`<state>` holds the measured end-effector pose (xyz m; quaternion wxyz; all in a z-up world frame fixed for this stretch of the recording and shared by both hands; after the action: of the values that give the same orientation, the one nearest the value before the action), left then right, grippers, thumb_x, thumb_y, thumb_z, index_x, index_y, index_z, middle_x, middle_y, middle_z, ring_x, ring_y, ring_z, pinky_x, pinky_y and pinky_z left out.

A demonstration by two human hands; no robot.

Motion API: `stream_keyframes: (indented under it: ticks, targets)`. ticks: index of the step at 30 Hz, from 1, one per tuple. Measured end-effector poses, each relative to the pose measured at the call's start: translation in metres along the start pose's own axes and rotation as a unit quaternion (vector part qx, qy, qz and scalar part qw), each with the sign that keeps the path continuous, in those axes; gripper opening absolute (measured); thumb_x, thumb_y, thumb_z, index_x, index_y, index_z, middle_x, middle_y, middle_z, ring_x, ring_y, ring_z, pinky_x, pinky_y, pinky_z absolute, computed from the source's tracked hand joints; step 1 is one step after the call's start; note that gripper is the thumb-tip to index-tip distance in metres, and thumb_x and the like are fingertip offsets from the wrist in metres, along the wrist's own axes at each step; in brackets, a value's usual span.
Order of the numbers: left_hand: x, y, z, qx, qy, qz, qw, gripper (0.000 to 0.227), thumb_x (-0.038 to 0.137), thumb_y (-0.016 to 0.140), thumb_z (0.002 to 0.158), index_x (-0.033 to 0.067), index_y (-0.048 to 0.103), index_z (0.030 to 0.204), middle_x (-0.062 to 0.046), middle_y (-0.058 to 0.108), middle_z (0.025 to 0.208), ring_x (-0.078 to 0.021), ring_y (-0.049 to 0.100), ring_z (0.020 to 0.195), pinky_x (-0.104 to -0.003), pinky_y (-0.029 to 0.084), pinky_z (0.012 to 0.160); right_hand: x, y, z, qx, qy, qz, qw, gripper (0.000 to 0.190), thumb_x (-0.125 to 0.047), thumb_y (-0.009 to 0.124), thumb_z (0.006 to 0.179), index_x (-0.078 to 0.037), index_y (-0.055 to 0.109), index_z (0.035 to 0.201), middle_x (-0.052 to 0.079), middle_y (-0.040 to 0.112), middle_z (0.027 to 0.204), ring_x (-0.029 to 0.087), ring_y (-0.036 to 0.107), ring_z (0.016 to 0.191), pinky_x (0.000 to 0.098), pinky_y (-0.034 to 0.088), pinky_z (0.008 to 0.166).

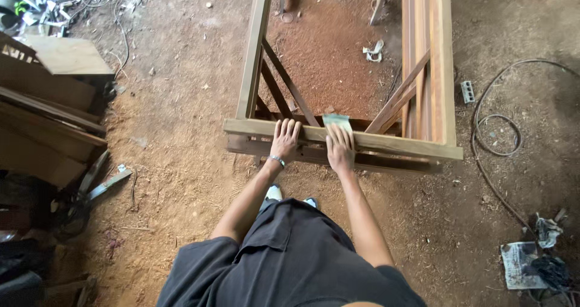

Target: The person sands the surface of a wooden frame by hand using a piece of sandpaper.

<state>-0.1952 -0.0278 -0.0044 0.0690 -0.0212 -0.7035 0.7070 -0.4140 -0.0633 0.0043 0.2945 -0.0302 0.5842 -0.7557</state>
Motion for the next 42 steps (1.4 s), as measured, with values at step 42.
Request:
stream_keyframes:
  ticks: [42]
  targets:
    - [0.171, 0.008, 0.057, 0.041, -0.038, -0.041, 0.998, 0.082, 0.037, 0.081, 0.081, 0.0055, 0.044, 0.148, -0.014, 0.053, 0.136, -0.0302, 0.046, 0.136, -0.053, 0.025, 0.126, 0.229, -0.113, -0.078, 0.023, -0.006, -0.042, 0.999, 0.046, -0.029, 0.037, 0.114, -0.007, 0.05, 0.152, 0.015, 0.048, 0.158, 0.029, 0.042, 0.148, 0.0473, 0.025, 0.129]
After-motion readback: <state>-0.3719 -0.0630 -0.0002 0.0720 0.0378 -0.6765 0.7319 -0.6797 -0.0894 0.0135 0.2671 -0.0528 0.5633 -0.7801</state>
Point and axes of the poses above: each hand's wrist, its own z-axis towards the middle knuckle, its own y-axis out of the palm, x = y × z, the point moved 2 cm from there along z, towards the middle knuckle
